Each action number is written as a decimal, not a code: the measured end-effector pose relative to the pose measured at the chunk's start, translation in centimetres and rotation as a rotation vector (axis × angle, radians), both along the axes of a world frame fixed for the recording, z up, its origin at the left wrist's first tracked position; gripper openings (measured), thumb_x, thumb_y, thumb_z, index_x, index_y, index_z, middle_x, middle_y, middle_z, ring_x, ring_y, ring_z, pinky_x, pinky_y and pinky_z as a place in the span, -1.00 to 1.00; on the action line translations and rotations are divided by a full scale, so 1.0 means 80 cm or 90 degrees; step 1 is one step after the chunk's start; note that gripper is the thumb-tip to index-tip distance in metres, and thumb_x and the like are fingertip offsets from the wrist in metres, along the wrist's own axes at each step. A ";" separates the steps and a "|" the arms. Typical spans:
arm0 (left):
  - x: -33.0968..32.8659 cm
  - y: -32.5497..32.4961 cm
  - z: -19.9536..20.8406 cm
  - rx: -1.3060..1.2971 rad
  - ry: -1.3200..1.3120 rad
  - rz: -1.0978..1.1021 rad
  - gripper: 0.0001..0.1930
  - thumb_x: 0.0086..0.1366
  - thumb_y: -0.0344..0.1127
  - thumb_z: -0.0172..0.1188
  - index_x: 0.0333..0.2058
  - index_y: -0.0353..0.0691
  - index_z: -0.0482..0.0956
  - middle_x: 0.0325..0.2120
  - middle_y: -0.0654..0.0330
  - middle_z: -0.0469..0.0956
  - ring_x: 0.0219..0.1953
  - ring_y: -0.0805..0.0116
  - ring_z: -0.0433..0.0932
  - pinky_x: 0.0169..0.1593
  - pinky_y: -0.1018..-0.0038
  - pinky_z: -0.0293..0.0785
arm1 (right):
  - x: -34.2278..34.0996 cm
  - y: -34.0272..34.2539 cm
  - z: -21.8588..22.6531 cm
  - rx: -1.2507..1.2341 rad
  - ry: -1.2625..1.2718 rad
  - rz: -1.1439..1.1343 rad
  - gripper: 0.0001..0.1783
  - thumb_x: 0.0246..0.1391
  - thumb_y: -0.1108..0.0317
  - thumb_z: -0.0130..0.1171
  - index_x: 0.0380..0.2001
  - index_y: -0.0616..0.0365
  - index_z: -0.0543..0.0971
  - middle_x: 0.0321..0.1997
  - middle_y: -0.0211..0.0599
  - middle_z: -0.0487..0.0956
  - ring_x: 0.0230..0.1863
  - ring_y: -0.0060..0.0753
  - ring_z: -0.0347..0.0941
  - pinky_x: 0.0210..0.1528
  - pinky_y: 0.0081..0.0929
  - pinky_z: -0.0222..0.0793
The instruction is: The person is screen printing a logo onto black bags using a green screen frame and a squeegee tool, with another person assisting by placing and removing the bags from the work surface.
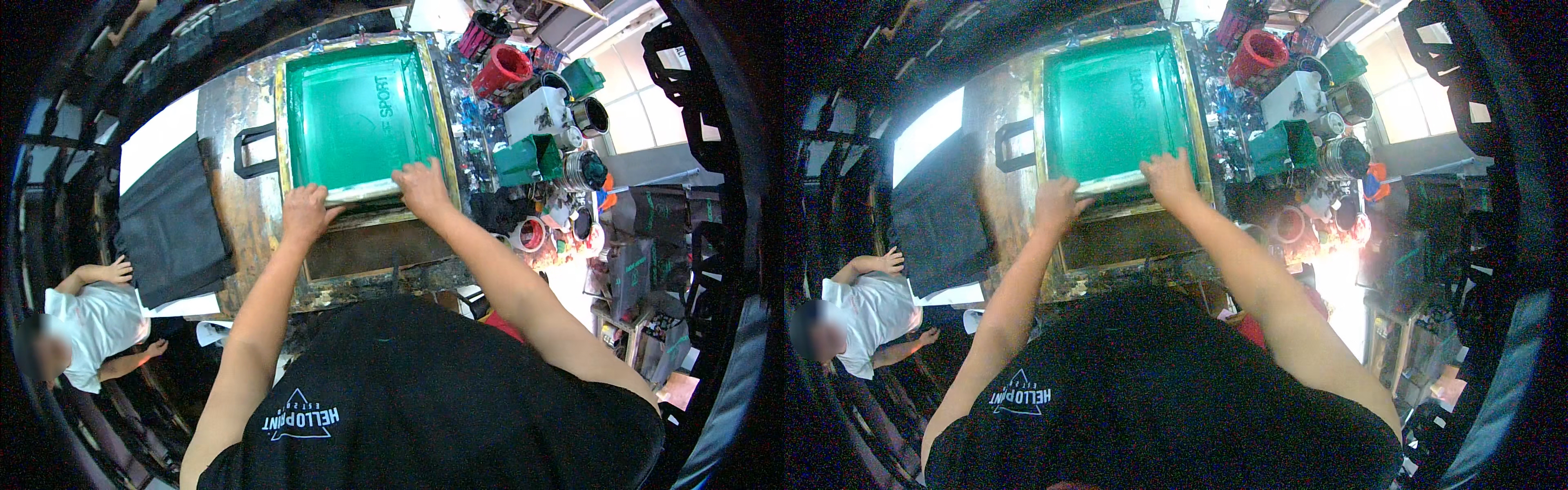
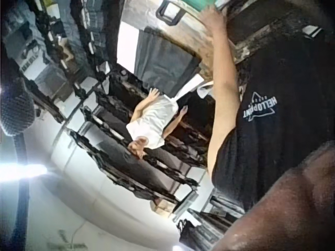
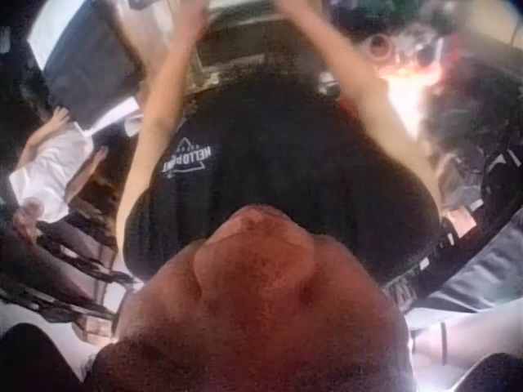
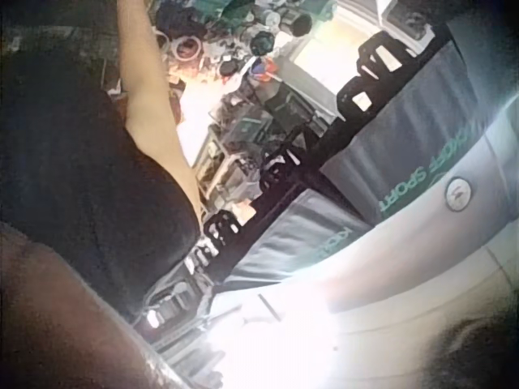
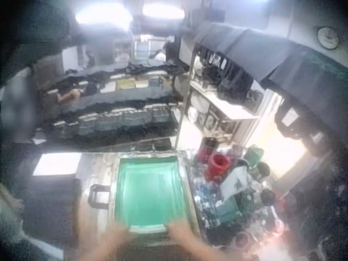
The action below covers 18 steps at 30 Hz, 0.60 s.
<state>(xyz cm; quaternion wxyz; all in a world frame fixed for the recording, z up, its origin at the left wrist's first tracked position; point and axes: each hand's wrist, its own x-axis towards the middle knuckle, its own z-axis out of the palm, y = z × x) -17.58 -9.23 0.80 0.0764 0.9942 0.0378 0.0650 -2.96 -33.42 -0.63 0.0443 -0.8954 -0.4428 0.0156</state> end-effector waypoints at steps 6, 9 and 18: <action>-0.017 -0.009 0.008 -0.023 0.054 0.050 -0.49 -0.02 0.11 0.54 -0.31 -0.18 0.63 -0.36 0.16 0.55 -0.23 0.11 0.55 -0.08 0.22 0.45 | -0.018 0.000 0.011 -0.043 0.054 -0.010 -0.79 0.09 0.34 0.19 -0.16 -0.07 0.63 -0.22 -0.29 0.65 -0.06 -0.15 0.58 0.13 0.18 0.27; -0.010 -0.008 0.020 -0.078 0.076 0.088 -0.33 -0.03 0.17 0.54 -0.07 -0.18 0.61 -0.17 0.08 0.55 -0.05 0.04 0.51 0.06 0.16 0.42 | -0.009 0.001 0.027 -0.071 0.079 0.033 -0.63 0.08 0.23 0.26 -0.01 -0.07 0.57 -0.09 -0.23 0.62 -0.02 -0.14 0.57 0.05 0.05 0.34; -0.139 0.018 -0.082 -0.166 -0.030 0.335 0.06 -0.15 0.18 0.62 0.25 -0.26 0.36 0.13 -0.10 0.40 0.23 -0.16 0.34 0.26 0.00 0.29 | -0.048 -0.034 0.015 0.119 -0.056 0.154 -0.52 0.14 0.23 0.22 0.16 -0.20 0.51 0.07 -0.27 0.53 0.05 -0.19 0.47 0.12 0.04 0.26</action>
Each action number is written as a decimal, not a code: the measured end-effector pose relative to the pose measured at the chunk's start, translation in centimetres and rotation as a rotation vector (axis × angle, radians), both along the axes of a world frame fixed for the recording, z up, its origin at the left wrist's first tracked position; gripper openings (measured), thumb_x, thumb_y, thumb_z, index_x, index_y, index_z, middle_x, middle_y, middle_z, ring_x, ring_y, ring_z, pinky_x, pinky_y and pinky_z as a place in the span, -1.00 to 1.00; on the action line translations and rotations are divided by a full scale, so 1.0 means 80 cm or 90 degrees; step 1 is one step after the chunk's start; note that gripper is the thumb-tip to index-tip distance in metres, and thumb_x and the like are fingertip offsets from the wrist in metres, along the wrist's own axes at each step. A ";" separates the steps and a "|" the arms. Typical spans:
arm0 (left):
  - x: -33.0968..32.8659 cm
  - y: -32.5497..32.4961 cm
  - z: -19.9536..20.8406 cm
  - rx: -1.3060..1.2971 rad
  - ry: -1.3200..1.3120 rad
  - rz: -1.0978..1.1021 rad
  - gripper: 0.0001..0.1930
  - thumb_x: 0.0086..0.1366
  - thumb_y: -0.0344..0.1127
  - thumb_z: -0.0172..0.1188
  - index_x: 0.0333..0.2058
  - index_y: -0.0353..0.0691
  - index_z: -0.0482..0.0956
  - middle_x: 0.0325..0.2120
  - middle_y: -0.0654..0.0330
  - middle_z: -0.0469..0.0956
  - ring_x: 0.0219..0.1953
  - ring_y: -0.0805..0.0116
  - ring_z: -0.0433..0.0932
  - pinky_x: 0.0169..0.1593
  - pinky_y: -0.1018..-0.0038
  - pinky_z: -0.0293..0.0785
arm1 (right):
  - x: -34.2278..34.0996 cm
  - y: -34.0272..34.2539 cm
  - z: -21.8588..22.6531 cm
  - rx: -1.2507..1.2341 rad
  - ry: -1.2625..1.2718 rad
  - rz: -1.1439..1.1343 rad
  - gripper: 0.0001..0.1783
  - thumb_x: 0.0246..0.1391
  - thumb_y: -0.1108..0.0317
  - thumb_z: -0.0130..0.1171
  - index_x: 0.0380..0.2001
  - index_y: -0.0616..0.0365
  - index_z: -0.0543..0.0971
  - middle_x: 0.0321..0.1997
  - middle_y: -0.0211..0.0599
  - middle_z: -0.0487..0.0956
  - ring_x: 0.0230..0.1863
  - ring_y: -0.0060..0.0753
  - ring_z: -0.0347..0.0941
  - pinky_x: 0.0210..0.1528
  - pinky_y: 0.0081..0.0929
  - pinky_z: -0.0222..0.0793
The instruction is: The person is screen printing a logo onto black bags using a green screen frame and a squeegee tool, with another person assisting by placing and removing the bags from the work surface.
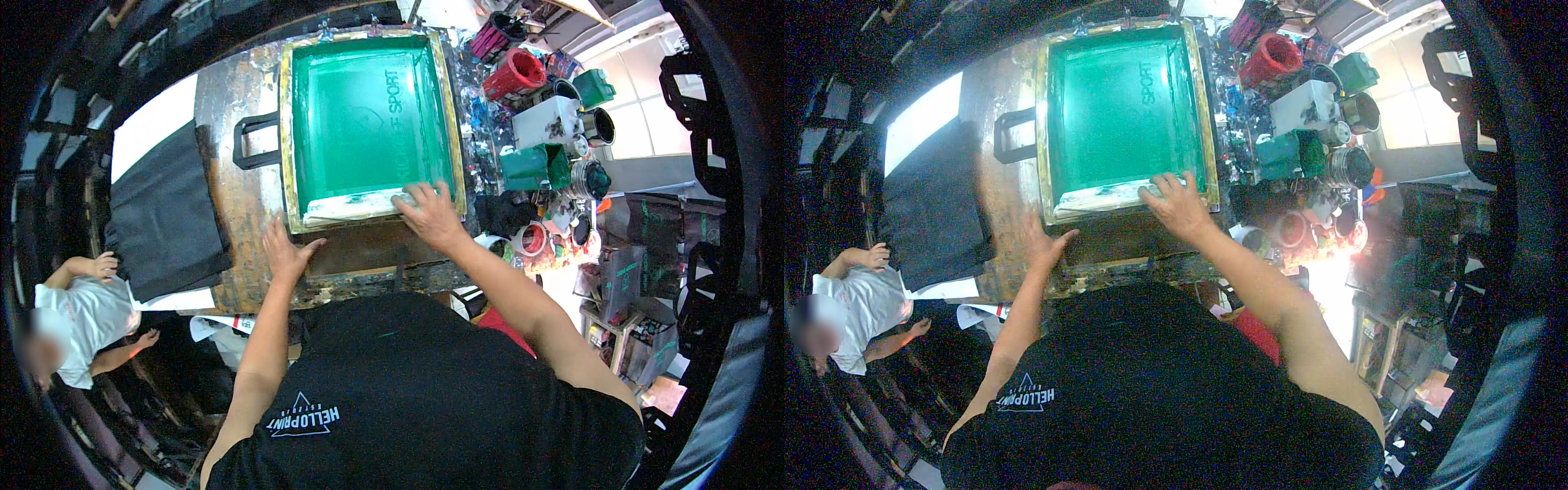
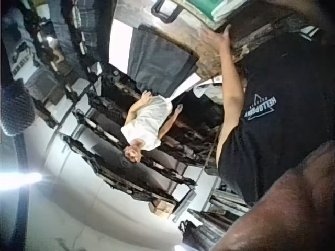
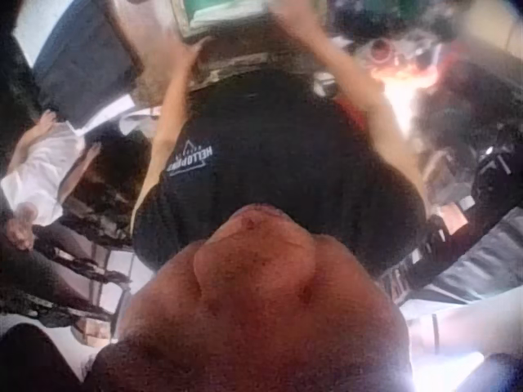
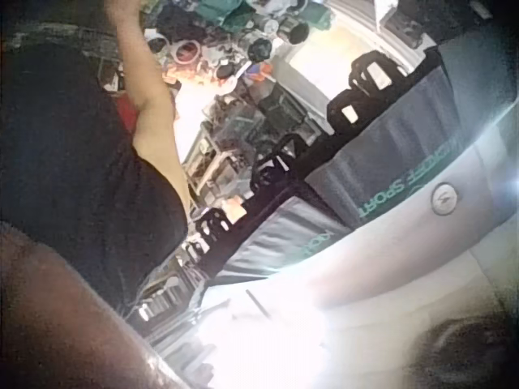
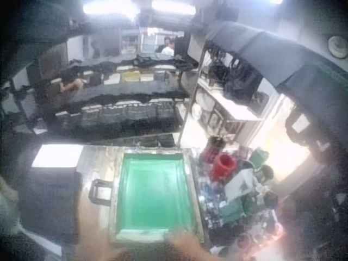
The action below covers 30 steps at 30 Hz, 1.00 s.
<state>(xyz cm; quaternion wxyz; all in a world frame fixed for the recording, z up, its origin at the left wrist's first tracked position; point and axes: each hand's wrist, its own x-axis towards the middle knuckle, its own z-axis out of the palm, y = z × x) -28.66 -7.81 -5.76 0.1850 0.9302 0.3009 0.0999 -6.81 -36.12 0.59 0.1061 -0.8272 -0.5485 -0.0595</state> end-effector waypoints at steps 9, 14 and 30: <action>0.023 0.029 -0.011 -0.050 -0.032 -0.064 -0.16 -0.24 0.07 0.66 0.00 -0.31 0.58 -0.18 0.05 0.50 -0.07 -0.07 0.49 0.00 0.08 0.42 | -0.031 0.006 -0.002 0.030 0.059 -0.089 -0.44 0.06 0.34 0.24 0.18 -0.21 0.51 0.03 -0.37 0.51 0.10 -0.24 0.41 0.19 0.12 0.12; 0.006 0.030 -0.019 -0.022 -0.114 -0.070 -0.09 -0.24 0.07 0.67 0.06 -0.35 0.56 -0.15 -0.01 0.55 -0.10 -0.09 0.52 -0.01 0.12 0.45 | -0.028 0.012 0.030 0.058 0.049 -0.112 -0.45 0.04 0.34 0.27 0.16 -0.25 0.53 0.03 -0.36 0.51 0.11 -0.24 0.41 0.22 0.14 0.09; 0.127 0.018 0.265 -0.363 -0.530 0.043 -0.53 0.26 -0.28 0.47 0.07 -0.34 0.58 -0.20 0.27 0.65 -0.20 0.54 0.55 -0.07 0.54 0.47 | 0.093 0.094 0.252 0.239 -0.216 -0.131 -0.48 0.05 -0.14 0.25 0.00 -0.12 0.62 -0.19 -0.25 0.56 -0.08 -0.18 0.46 0.03 0.01 0.14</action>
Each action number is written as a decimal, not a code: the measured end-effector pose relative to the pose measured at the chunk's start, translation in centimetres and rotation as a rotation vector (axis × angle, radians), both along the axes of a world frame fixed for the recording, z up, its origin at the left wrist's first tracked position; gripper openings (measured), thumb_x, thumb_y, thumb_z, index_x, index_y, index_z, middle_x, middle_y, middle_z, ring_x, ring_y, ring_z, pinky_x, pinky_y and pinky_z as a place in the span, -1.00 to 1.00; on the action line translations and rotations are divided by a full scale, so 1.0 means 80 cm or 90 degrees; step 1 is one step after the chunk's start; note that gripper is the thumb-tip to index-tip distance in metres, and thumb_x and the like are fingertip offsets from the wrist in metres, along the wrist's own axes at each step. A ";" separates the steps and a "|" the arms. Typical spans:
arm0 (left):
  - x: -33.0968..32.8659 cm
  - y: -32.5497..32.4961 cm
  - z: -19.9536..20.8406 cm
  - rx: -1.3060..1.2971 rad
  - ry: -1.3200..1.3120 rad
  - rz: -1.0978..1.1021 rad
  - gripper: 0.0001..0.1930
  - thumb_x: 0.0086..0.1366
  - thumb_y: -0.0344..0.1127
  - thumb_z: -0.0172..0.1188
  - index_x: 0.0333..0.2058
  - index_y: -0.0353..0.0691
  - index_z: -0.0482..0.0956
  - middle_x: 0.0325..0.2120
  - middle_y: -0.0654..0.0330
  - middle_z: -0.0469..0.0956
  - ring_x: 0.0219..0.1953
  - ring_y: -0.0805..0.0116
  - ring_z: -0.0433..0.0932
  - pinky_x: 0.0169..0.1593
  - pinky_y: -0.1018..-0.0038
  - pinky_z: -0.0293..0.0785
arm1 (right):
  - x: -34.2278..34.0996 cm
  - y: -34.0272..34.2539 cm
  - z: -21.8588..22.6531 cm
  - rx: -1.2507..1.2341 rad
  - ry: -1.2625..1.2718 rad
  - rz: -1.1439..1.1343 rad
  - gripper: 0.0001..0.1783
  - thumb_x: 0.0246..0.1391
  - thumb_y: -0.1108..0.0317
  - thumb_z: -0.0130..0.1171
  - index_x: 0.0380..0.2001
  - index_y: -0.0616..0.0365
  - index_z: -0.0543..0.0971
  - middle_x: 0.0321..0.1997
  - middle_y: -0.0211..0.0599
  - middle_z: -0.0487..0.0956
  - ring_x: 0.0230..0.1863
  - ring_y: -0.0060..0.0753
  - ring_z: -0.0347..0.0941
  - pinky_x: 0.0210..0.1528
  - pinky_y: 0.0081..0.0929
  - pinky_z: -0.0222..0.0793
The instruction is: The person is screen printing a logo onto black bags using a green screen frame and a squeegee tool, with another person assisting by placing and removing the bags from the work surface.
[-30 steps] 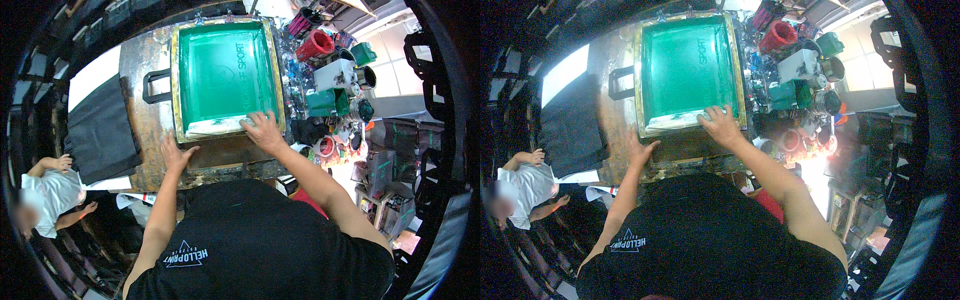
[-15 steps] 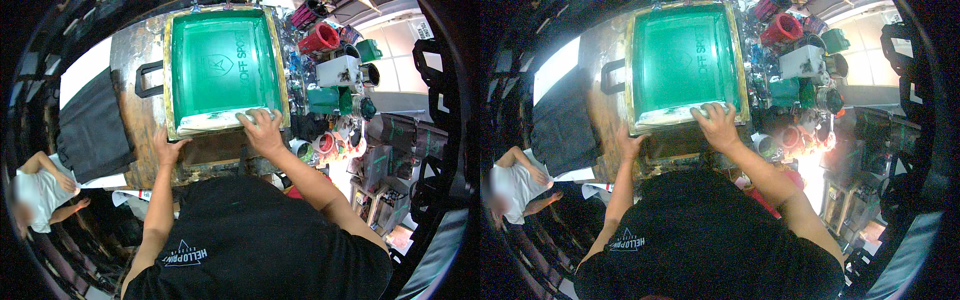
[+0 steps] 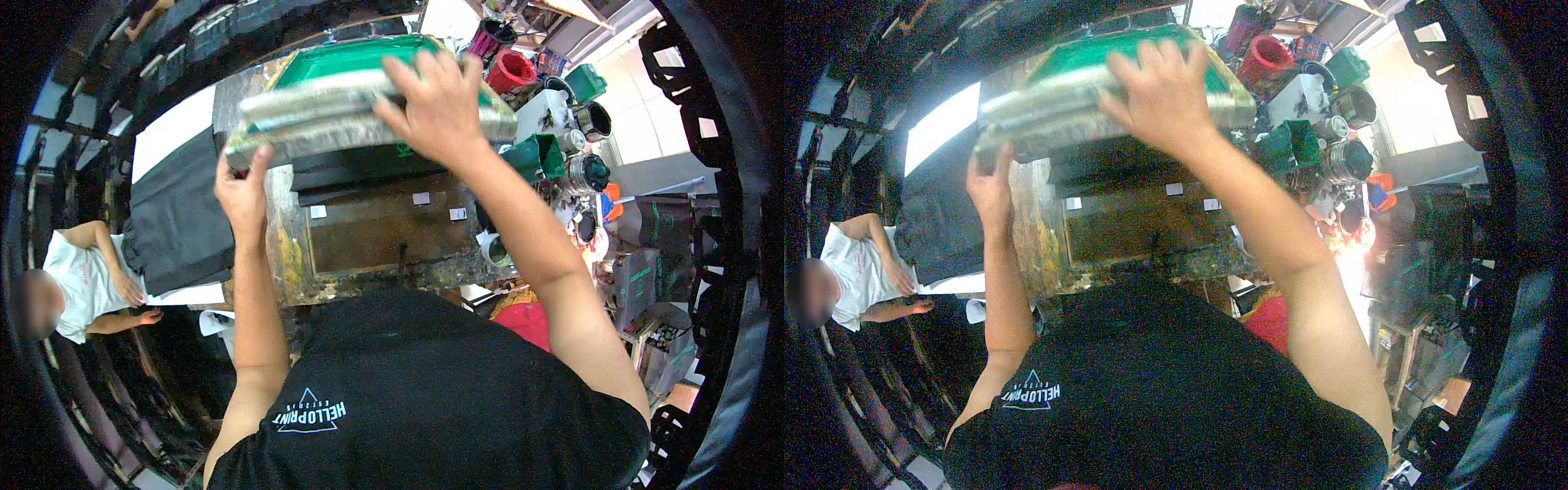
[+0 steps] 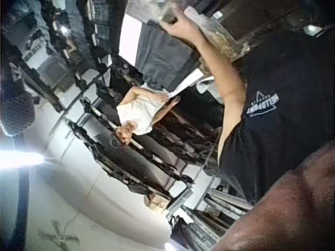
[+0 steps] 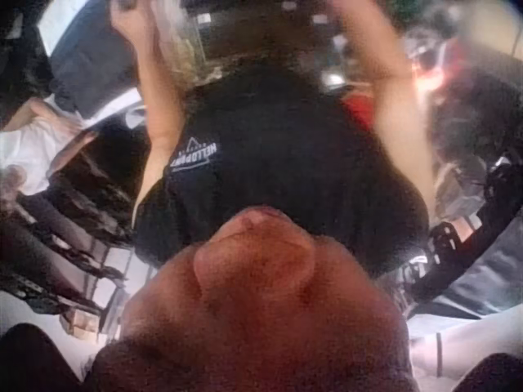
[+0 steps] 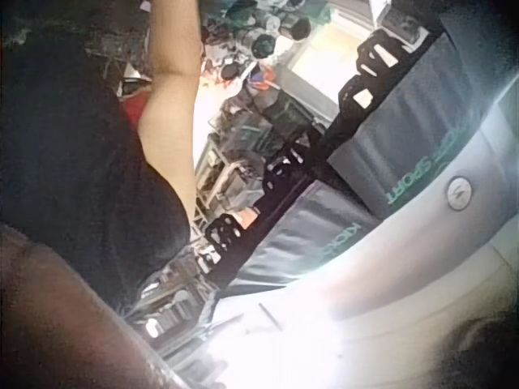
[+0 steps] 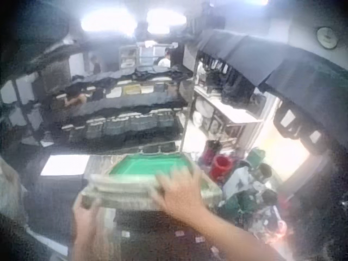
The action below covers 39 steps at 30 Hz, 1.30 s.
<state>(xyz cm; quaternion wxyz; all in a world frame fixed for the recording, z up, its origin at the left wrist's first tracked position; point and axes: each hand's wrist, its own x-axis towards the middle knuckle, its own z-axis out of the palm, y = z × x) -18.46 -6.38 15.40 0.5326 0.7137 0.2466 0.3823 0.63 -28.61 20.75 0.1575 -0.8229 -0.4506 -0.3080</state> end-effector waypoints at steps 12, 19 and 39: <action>-0.005 0.031 -0.260 0.168 0.515 0.077 0.01 0.07 0.10 0.53 0.23 -0.58 0.27 0.19 -0.46 0.32 0.27 -0.36 0.29 0.27 -0.01 0.31 | 0.097 0.061 0.106 0.068 -0.005 -0.010 -0.33 0.23 -0.33 0.03 -0.36 0.13 0.64 -0.35 -0.05 0.64 -0.15 0.00 0.55 0.19 0.14 0.17; 0.004 0.021 -0.294 0.068 0.579 0.052 -0.36 0.07 -0.17 0.53 -0.01 -0.47 0.44 -0.17 -0.24 0.62 -0.10 -0.18 0.61 0.01 0.10 0.53 | 0.105 0.071 0.123 0.048 0.045 -0.014 -0.27 0.23 -0.38 -0.02 -0.34 0.16 0.66 -0.33 -0.02 0.67 -0.14 0.02 0.57 0.19 0.13 0.18; -0.250 0.268 -0.072 -0.229 0.307 0.221 -0.46 0.25 -0.42 0.37 0.21 -0.28 0.50 -0.27 0.22 0.63 -0.46 0.54 0.48 -0.50 0.61 0.30 | 0.102 0.060 0.093 -0.006 -0.046 -0.074 -0.34 0.21 -0.38 0.02 -0.10 -0.01 0.66 -0.20 -0.15 0.69 -0.01 -0.06 0.60 0.14 0.21 0.25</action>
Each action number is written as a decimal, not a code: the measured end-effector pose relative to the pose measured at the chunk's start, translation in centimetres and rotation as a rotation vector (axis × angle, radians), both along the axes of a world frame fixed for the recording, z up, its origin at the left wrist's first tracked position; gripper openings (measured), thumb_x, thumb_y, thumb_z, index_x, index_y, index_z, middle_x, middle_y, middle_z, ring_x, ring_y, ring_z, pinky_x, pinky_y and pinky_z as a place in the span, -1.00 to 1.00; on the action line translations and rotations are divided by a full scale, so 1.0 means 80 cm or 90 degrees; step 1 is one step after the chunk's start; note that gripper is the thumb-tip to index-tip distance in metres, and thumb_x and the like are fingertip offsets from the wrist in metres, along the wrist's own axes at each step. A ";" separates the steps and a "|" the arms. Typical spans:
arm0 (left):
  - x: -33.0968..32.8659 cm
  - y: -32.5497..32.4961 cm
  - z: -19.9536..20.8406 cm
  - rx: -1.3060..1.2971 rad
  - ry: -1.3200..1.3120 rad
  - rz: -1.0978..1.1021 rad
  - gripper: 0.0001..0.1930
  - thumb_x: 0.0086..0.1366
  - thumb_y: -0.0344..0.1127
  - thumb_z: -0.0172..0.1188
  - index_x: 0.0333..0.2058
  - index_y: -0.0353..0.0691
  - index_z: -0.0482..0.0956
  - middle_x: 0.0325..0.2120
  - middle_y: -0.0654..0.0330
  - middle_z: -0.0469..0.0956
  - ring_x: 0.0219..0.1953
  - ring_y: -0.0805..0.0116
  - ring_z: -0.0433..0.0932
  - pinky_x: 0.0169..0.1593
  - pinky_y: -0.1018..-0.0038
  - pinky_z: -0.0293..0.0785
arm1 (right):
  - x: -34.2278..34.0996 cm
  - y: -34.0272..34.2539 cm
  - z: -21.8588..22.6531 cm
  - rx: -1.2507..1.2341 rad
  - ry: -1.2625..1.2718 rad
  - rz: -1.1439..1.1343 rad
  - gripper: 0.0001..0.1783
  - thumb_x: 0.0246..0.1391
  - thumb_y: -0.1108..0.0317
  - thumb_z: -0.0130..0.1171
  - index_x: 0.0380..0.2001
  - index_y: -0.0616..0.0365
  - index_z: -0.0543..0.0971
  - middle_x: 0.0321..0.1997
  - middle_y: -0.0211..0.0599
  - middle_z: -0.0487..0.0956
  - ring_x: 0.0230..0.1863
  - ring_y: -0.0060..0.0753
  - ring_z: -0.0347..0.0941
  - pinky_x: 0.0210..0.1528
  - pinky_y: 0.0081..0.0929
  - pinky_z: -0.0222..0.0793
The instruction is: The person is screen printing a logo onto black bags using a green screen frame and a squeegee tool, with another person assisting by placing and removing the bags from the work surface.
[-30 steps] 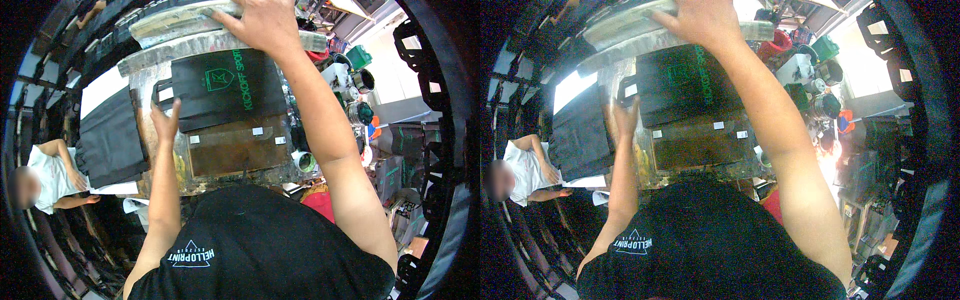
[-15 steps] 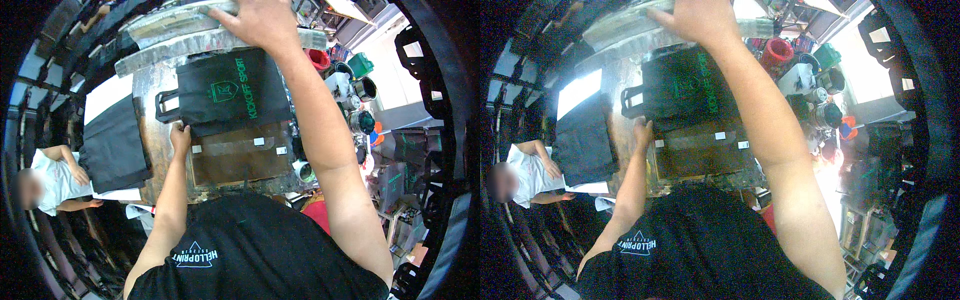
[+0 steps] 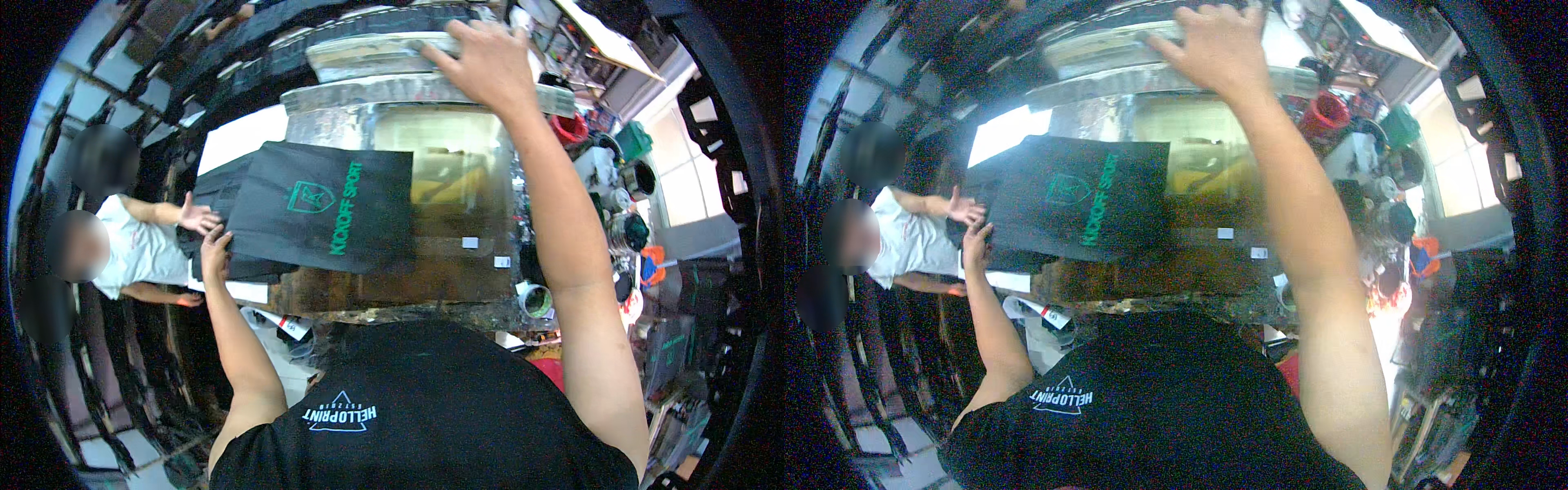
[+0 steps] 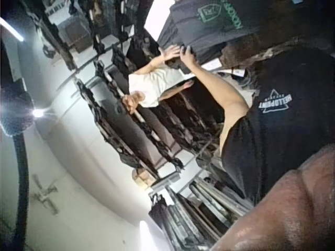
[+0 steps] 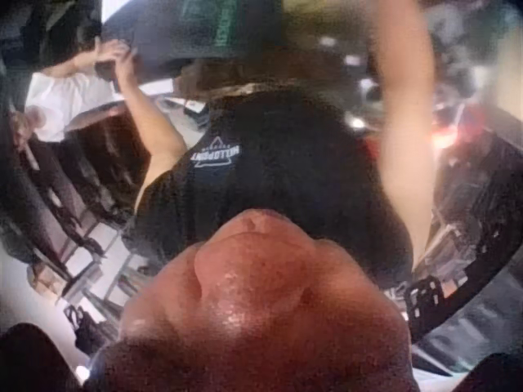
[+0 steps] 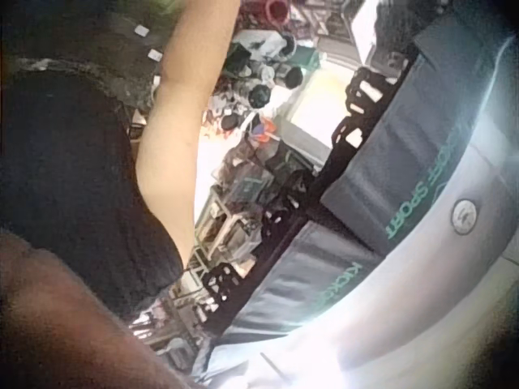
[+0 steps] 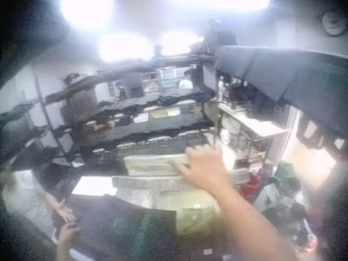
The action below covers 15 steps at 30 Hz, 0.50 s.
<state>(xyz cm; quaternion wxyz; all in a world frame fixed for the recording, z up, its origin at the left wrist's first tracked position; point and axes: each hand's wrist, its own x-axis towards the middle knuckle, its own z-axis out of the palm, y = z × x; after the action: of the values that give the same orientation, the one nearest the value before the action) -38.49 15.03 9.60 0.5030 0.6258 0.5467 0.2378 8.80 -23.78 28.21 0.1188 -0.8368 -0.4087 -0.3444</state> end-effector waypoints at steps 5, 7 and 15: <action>-0.308 0.123 0.022 0.353 0.337 0.510 -0.38 0.21 -0.25 0.40 0.22 -0.27 0.44 -0.02 -0.15 0.58 -0.03 -0.01 0.59 0.14 0.08 0.45 | -0.018 0.016 0.012 0.031 0.099 0.061 -0.34 0.20 -0.37 0.03 -0.14 0.03 0.66 -0.17 -0.18 0.68 -0.02 -0.06 0.60 0.13 0.16 0.26; -0.111 0.059 -0.019 0.455 0.473 0.600 -0.42 0.28 -0.19 0.32 0.18 -0.37 0.40 0.00 -0.19 0.55 -0.05 -0.16 0.58 0.13 0.04 0.46 | 0.000 -0.011 0.004 -0.007 0.018 -0.018 -0.35 0.20 -0.35 0.04 -0.13 0.02 0.66 -0.18 -0.17 0.68 0.00 -0.06 0.59 0.14 0.18 0.26; 0.048 -0.229 -0.060 0.615 0.100 -0.189 -0.76 0.39 -0.17 0.25 -0.33 -0.24 0.64 -0.39 0.04 0.61 -0.31 -0.08 0.59 -0.21 0.09 0.50 | -0.014 0.006 0.008 -0.014 0.039 -0.005 -0.40 0.20 -0.29 0.10 -0.13 0.04 0.64 -0.18 -0.15 0.67 0.00 -0.06 0.57 0.10 0.09 0.28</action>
<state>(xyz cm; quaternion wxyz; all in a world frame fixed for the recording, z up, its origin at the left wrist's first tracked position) -34.61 -3.31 4.79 0.1420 0.8737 0.3155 0.3420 7.66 -23.27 28.83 0.1208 -0.8497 -0.4052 -0.3149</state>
